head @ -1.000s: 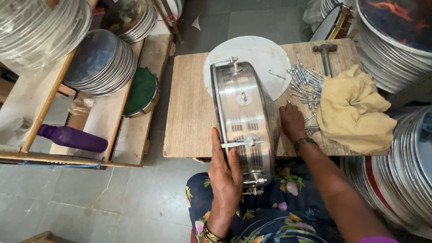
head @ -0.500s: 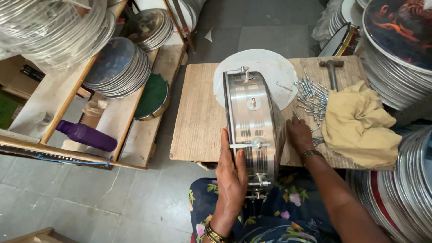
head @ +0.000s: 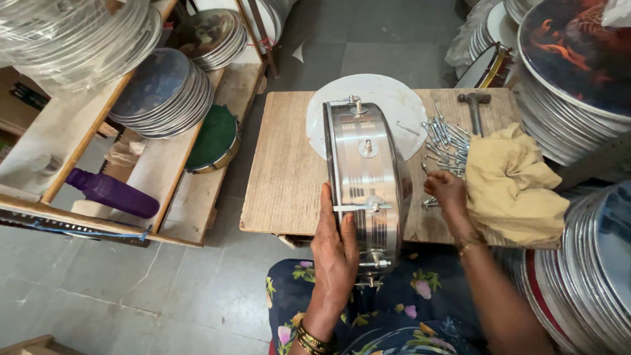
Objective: The person assembles and tunes a small drum by placing a head on the shell and then tightening the lugs around the rim by hand.
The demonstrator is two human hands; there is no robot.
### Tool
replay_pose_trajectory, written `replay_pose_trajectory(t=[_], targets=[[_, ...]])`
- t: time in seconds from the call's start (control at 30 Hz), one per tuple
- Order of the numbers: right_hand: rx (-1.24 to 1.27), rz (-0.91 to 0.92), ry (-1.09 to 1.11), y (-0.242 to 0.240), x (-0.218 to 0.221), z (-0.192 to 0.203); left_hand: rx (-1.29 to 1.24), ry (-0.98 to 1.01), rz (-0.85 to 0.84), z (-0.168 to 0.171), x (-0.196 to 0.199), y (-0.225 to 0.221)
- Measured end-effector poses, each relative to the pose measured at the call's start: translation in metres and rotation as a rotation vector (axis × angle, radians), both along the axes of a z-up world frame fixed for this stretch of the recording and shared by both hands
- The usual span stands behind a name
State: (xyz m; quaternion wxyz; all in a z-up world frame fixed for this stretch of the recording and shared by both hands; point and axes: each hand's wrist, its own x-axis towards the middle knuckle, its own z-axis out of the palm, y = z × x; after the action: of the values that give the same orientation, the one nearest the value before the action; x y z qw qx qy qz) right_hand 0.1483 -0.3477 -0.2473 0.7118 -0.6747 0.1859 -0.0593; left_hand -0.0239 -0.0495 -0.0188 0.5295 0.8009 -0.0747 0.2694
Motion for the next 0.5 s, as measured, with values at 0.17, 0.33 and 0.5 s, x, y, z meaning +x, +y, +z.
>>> replay_pose_trajectory(t=[0.17,0.33,0.5], targets=[[0.221,0.146,-0.272,0.019,-0.069,0.113,0.004,-0.009,0.025,-0.001,0.002,0.001],[-0.169,0.233,-0.396,0.074,-0.136,0.212,-0.014,-0.002,0.034,-0.001,0.004,0.001],[-0.489,0.345,-0.713,0.111,-0.148,0.241,-0.018,-0.063,0.045,-0.002,0.003,-0.002]])
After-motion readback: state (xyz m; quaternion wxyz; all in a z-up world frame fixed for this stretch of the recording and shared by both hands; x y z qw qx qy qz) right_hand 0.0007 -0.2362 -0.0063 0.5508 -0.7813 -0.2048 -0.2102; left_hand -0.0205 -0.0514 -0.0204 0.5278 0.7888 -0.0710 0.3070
